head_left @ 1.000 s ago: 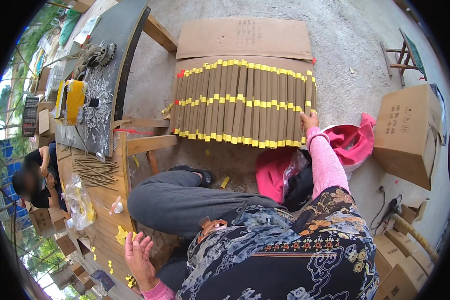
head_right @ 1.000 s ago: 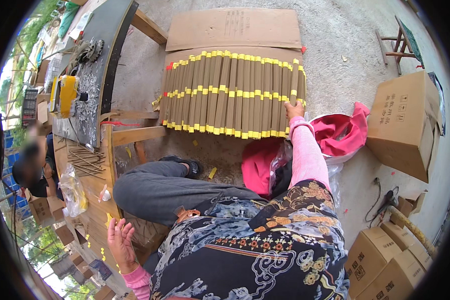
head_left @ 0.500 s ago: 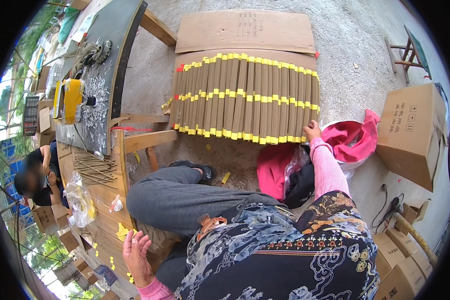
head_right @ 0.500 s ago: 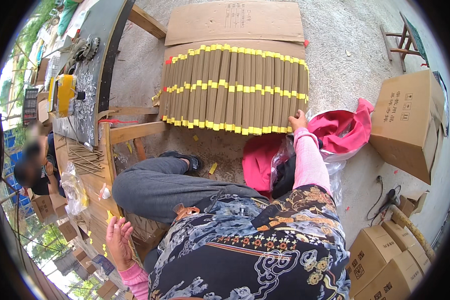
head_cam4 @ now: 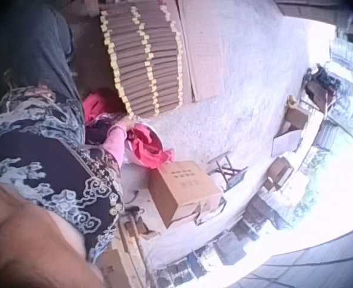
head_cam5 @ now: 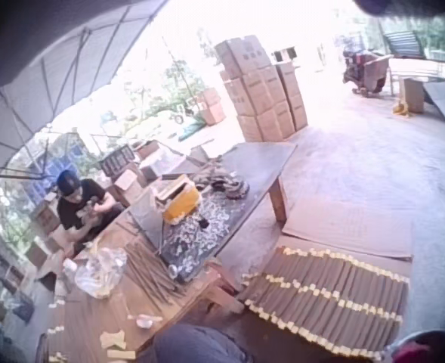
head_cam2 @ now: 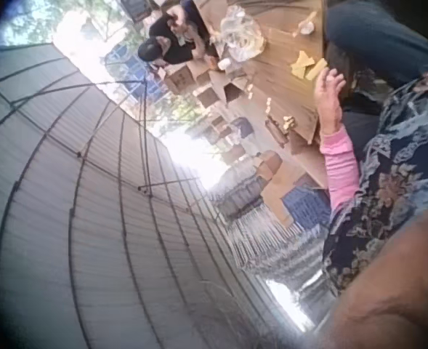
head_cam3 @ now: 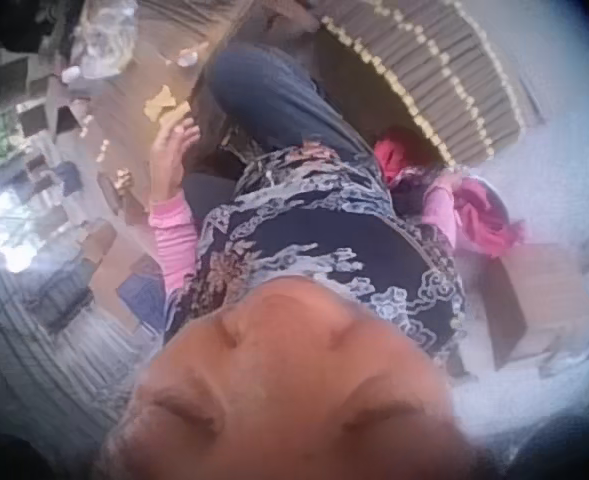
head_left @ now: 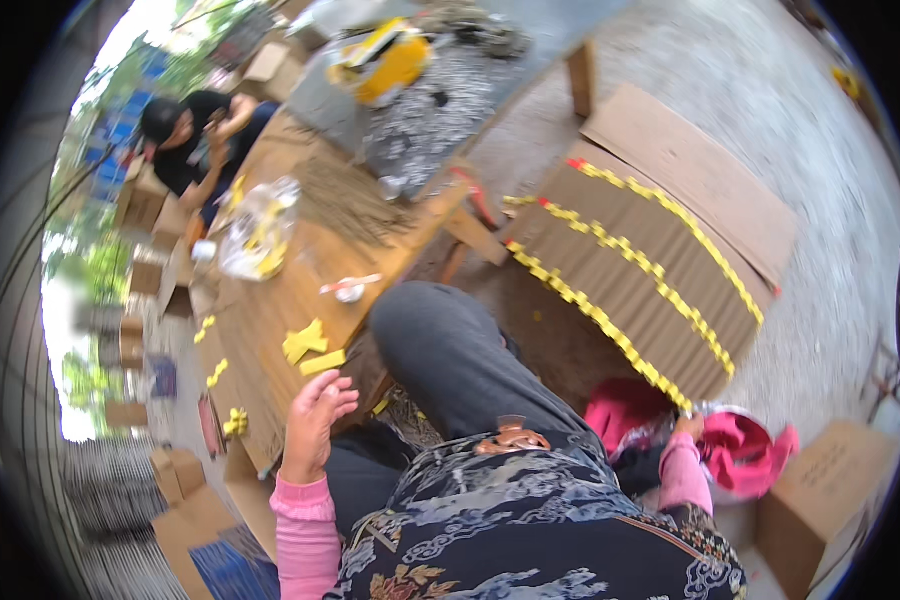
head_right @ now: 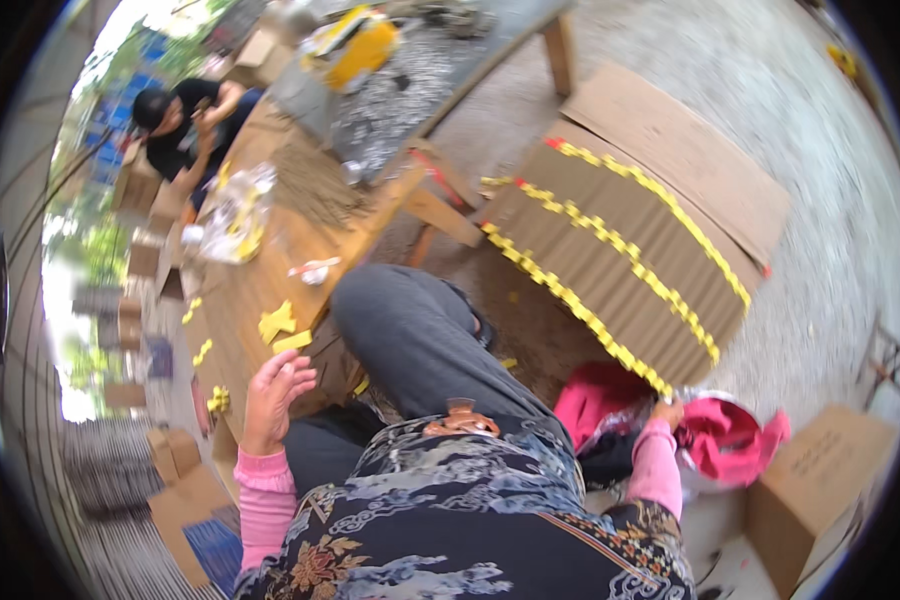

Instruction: The person gathers thin sticks from a cardboard box, aligns them into bundles, and secures each bundle with a yellow paper band. They repeat this process multiple times, placing completed bundles on a nearby surface.

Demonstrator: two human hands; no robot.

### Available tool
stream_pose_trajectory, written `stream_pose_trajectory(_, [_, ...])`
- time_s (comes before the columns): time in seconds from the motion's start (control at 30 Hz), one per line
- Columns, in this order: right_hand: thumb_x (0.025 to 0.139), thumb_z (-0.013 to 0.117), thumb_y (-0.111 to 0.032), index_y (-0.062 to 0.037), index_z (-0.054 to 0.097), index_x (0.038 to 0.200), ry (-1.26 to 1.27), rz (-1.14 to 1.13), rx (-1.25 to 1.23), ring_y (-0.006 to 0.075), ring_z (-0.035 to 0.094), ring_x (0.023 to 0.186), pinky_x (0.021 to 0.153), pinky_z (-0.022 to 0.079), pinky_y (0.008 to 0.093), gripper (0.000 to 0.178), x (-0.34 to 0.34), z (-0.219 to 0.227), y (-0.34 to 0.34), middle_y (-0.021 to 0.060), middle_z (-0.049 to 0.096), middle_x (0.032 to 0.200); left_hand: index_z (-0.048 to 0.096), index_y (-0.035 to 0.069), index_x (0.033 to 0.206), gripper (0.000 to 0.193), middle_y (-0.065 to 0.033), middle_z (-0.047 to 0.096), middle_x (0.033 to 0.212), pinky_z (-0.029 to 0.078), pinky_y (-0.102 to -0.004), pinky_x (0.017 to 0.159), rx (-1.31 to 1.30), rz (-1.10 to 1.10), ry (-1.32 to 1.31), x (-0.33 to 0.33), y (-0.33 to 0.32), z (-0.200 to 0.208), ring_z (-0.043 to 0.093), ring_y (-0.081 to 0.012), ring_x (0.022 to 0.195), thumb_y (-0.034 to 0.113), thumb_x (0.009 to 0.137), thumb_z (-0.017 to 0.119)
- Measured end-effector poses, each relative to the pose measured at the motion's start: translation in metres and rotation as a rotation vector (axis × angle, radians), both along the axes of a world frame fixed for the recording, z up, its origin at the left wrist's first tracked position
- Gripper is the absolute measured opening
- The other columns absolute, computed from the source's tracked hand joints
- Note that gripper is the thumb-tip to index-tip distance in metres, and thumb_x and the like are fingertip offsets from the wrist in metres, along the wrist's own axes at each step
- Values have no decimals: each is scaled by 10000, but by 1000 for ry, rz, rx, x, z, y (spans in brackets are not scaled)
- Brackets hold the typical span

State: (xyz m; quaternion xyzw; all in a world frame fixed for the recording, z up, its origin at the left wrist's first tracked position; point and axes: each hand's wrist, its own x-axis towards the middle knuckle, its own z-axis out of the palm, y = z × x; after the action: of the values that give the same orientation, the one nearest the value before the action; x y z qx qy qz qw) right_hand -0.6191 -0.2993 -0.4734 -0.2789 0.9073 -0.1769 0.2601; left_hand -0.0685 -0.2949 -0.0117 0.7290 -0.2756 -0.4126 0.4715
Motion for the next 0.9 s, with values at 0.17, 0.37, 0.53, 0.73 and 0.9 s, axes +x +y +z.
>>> stream_pose_trajectory(0.17, [813, 533, -131, 6, 544, 1057, -146, 140, -470, 203, 563, 804, 748, 446, 294, 279, 34, 27, -87, 98, 609, 895, 533, 21, 856, 128, -86, 604, 776, 502, -256, 618, -179, 209, -81, 48, 50, -1, 589, -140, 646, 143, 887, 510])
stream_pose_trajectory(0.37, [864, 547, -127, -26, 547, 1034, -852, 548, -739, 32, 392, 606, 537, 338, 175, 198, 219, 231, -177, -31, 497, 740, 548, 33, 836, 144, -47, 583, 710, 465, -234, 549, -378, 782, -229, 103, 179, 7, 551, -105, 580, 171, 874, 531])
stream_pose_trajectory(0.53, [875, 517, -64, -3, 546, 1048, -843, 980, -888, 60, 405, 634, 554, 348, 179, 186, 335, 320, -155, 0, 496, 761, 563, 49, 860, 84, -22, 575, 738, 445, -213, 537, -246, 1260, -347, 135, 329, -37, 528, -86, 597, 124, 832, 538])
stream_pose_trajectory(0.73, [892, 510, -99, 1, 559, 1034, -817, 1240, -864, 70, 430, 658, 592, 377, 187, 180, 403, 359, -124, 17, 524, 792, 581, 32, 806, 77, 3, 527, 669, 383, -207, 522, 29, 1600, -348, 104, 455, -99, 476, -67, 583, 74, 784, 520])
stream_pose_trajectory(0.9, [887, 511, -94, 11, 557, 1023, -752, 1507, -786, 70, 439, 653, 588, 375, 181, 177, 473, 391, -98, 22, 535, 791, 594, -23, 808, 137, -79, 594, 719, 420, -280, 611, 240, 1821, -498, 65, 518, -145, 530, -150, 642, 71, 758, 509])
